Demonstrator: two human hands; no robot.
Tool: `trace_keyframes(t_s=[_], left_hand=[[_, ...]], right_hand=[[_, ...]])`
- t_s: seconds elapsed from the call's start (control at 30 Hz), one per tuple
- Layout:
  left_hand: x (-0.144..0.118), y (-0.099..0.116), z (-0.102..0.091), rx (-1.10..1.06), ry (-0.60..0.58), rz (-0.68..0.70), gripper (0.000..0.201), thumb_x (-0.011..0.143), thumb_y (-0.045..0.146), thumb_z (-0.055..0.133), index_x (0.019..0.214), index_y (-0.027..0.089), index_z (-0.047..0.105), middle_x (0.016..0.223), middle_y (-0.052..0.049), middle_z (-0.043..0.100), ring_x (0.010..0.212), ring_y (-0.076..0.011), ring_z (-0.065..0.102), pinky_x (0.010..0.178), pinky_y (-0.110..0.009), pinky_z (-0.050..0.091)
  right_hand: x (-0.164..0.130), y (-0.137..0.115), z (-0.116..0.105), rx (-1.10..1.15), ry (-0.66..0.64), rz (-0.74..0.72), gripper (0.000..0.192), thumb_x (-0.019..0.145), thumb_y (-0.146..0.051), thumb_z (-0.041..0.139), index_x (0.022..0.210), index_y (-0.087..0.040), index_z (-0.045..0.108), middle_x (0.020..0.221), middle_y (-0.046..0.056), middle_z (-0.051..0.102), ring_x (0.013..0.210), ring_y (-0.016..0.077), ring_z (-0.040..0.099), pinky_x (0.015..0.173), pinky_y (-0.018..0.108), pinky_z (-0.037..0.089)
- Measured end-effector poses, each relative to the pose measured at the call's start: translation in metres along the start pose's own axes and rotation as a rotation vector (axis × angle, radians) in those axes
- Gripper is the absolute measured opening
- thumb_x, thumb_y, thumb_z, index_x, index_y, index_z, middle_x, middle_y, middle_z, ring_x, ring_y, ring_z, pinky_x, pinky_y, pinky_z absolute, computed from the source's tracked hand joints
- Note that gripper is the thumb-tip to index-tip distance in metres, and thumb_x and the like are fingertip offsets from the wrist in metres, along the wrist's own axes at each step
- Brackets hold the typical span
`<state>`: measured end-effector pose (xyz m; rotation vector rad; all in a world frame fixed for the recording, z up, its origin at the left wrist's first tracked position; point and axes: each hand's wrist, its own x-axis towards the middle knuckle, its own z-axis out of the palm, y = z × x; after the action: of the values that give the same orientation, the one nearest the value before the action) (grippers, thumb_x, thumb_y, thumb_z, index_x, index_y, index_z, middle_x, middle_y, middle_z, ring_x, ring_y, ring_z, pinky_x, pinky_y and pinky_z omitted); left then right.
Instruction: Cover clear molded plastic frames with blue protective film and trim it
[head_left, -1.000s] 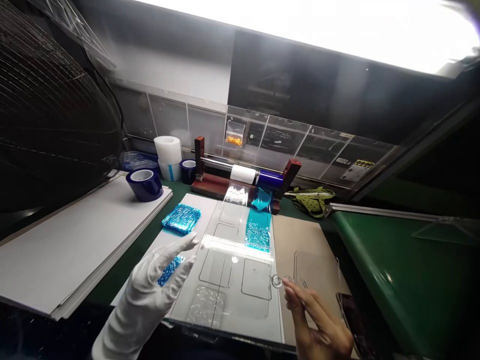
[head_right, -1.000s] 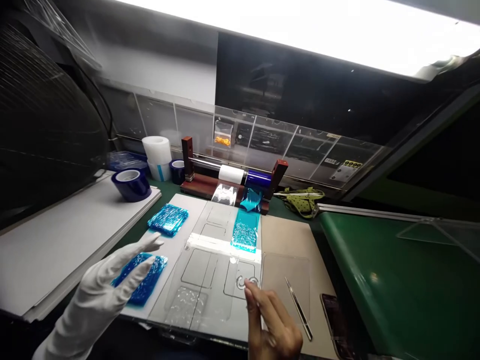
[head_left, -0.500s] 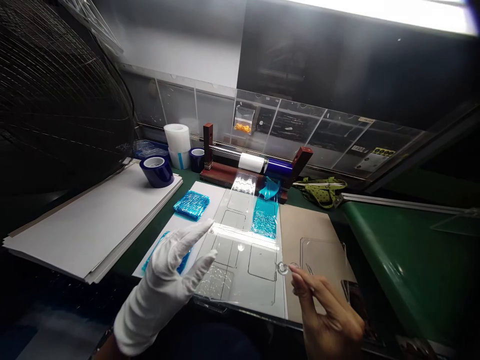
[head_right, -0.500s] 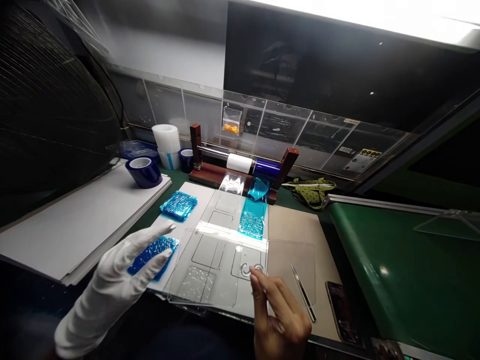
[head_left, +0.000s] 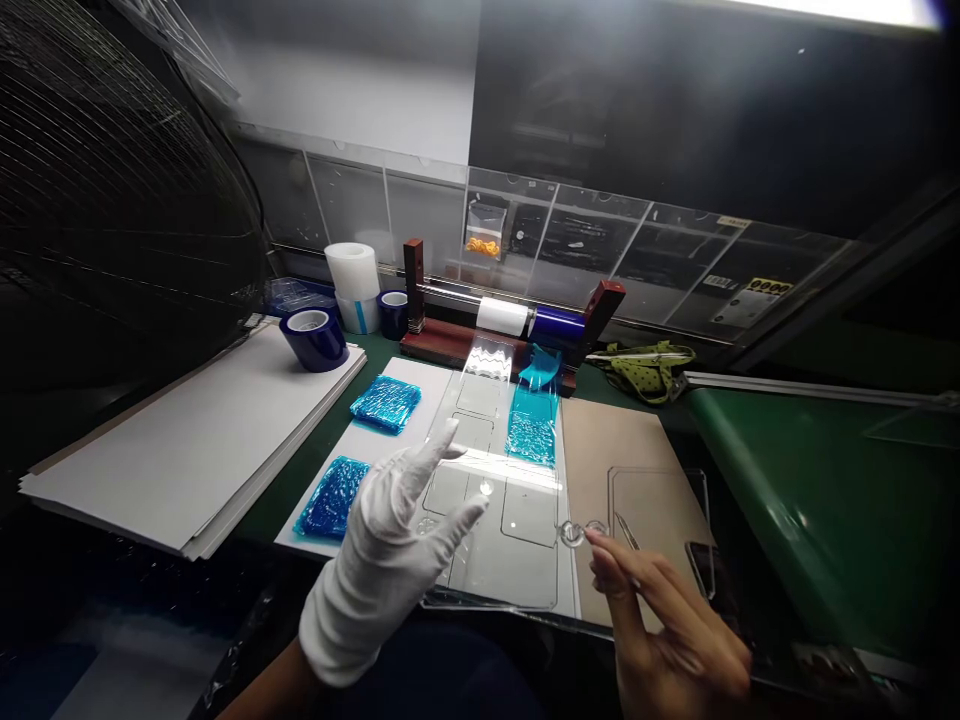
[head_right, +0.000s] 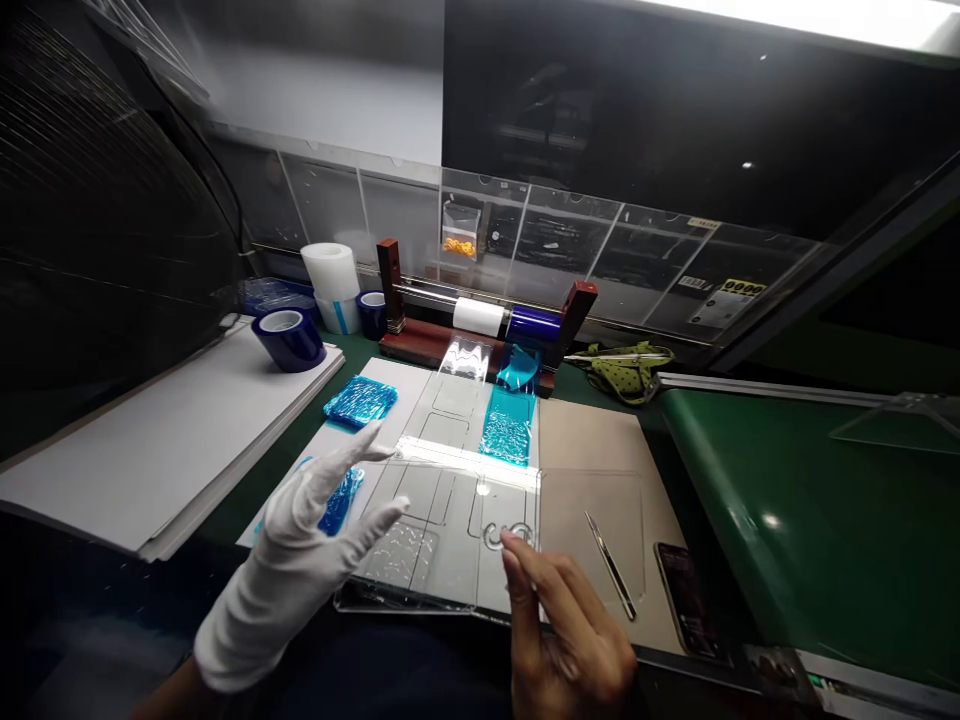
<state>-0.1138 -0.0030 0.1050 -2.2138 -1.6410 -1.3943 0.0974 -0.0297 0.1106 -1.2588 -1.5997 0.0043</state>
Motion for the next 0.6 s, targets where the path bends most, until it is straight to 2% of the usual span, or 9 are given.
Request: trace_keyframes(t_s=[0.13,0.27,0.33,0.4,0.5,0.53,0.6], left_hand=[[0.002,-0.002,0.003,-0.01,0.04,0.027,0.055,0.086,0.027,0.059,0.136,0.024,0.037,0.107,-0.005,0.066,0.094,-0.0164,0.064,0.084,-0.032,0.054],[-0.002,0.006,0.008,0.016,-0.06,-0.071,0.08,0.074,0.045,0.07,0.14,0.021,0.03,0.117,-0.011,0.061,0.105,-0.0245,0.06,0.089,-0.042,0.053],[-0.003,0.007,0.011,-0.045,-0.058,-0.122,0.076,0.076,0.041,0.07,0.139,0.023,0.031,0.116,-0.009,0.062,0.106,-0.0234,0.06,0.091,-0.041,0.053],[-0.003,0.005,0.013,-0.196,-0.018,-0.216,0.065,0.083,0.033,0.063,0.139,0.026,0.031,0.113,-0.006,0.063,0.102,-0.0194,0.062,0.09,-0.038,0.054],[0.0,-0.002,0.01,-0.583,-0.003,-0.472,0.059,0.09,0.034,0.051,0.143,0.029,0.024,0.123,-0.006,0.058,0.106,-0.0173,0.061,0.092,-0.036,0.055],[0.001,-0.003,0.007,-0.729,-0.041,-0.553,0.056,0.093,0.037,0.045,0.143,0.029,0.023,0.129,-0.006,0.055,0.111,-0.0174,0.059,0.095,-0.036,0.052],[0.0,-0.005,0.002,-1.011,-0.206,-0.677,0.048,0.096,0.043,0.028,0.142,0.029,0.028,0.137,-0.005,0.05,0.123,-0.0174,0.051,0.106,-0.038,0.044]], right_hand=[[0.0,-0.003,0.001,0.013,0.009,0.012,0.014,0.082,-0.017,0.065,0.091,-0.025,0.073,0.071,-0.005,0.066,0.062,0.0068,0.062,0.06,0.016,0.047],[-0.001,-0.006,0.005,0.025,-0.015,0.013,0.015,0.082,-0.015,0.065,0.091,-0.024,0.073,0.072,-0.003,0.067,0.061,0.0086,0.062,0.058,0.018,0.048],[-0.002,-0.006,0.007,0.032,-0.03,0.008,0.017,0.081,-0.014,0.065,0.092,-0.024,0.073,0.072,-0.002,0.067,0.061,0.0096,0.062,0.057,0.02,0.048],[-0.001,-0.005,0.007,0.029,-0.033,0.001,0.017,0.081,-0.014,0.065,0.093,-0.025,0.072,0.071,-0.002,0.066,0.061,0.01,0.062,0.057,0.02,0.047],[0.002,-0.005,0.006,0.01,-0.023,-0.011,0.018,0.082,-0.014,0.065,0.093,-0.026,0.072,0.07,-0.003,0.066,0.061,0.0089,0.062,0.058,0.019,0.047],[0.003,-0.005,0.006,0.002,-0.022,-0.014,0.018,0.082,-0.014,0.065,0.093,-0.026,0.072,0.07,-0.004,0.066,0.061,0.0085,0.062,0.059,0.019,0.047],[0.005,-0.005,0.004,-0.012,-0.023,-0.016,0.017,0.082,-0.015,0.065,0.093,-0.027,0.072,0.07,-0.004,0.066,0.061,0.0081,0.062,0.059,0.019,0.047]])
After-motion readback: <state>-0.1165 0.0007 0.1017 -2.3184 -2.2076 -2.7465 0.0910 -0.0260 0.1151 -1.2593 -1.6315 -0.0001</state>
